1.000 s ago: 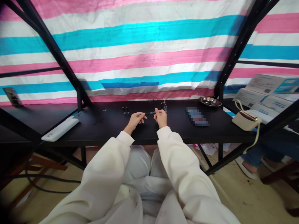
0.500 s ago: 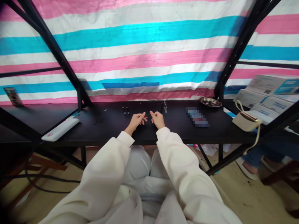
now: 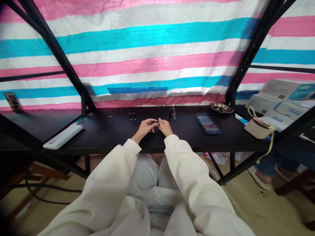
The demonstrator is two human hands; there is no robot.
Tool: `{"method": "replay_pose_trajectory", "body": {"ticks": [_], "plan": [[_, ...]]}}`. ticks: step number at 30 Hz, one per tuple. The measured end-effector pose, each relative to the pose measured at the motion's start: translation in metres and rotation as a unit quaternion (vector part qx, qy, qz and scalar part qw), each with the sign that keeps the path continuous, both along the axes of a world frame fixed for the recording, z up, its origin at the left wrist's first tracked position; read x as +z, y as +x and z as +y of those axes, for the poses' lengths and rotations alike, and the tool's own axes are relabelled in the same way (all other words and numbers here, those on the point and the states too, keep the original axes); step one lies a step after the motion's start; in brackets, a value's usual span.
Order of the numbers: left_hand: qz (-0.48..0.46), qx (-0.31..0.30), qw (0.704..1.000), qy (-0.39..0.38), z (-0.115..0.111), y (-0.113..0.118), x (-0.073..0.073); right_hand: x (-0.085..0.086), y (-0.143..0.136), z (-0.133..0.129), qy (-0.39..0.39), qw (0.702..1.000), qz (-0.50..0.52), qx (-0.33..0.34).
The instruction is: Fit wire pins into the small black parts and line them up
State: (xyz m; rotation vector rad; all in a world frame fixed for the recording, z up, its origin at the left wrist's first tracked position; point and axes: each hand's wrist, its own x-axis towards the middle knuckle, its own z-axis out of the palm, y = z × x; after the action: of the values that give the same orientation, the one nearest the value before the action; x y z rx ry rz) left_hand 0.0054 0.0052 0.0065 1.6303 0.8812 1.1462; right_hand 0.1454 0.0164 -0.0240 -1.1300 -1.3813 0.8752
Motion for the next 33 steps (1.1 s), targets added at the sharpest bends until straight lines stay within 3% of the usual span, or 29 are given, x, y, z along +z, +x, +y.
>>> {"method": "replay_pose_trajectory", "body": {"ticks": [6, 11, 15, 19, 23, 33], "plan": [[0.025, 0.019, 0.999, 0.016, 0.0, 0.003, -0.001, 0.003, 0.001, -0.004, 0.012, 0.999, -0.038, 0.032], [0.124, 0.126, 0.983, 0.043, 0.011, 0.002, -0.002, 0.005, 0.0, -0.008, -0.002, 0.998, -0.059, 0.036], [0.243, 0.272, 0.931, 0.029, 0.032, -0.012, 0.003, 0.003, -0.001, -0.006, -0.001, 0.998, -0.065, 0.017], [0.363, 0.351, 0.863, 0.02, 0.046, -0.032, 0.008, 0.001, -0.001, -0.006, 0.008, 0.995, -0.098, 0.009], [0.425, 0.37, 0.826, 0.023, 0.05, -0.045, 0.007, 0.002, -0.001, -0.007, 0.009, 0.992, -0.124, 0.009], [0.457, 0.387, 0.801, 0.006, 0.056, -0.056, 0.008, 0.005, -0.002, -0.009, 0.009, 0.99, -0.143, 0.008]]}}
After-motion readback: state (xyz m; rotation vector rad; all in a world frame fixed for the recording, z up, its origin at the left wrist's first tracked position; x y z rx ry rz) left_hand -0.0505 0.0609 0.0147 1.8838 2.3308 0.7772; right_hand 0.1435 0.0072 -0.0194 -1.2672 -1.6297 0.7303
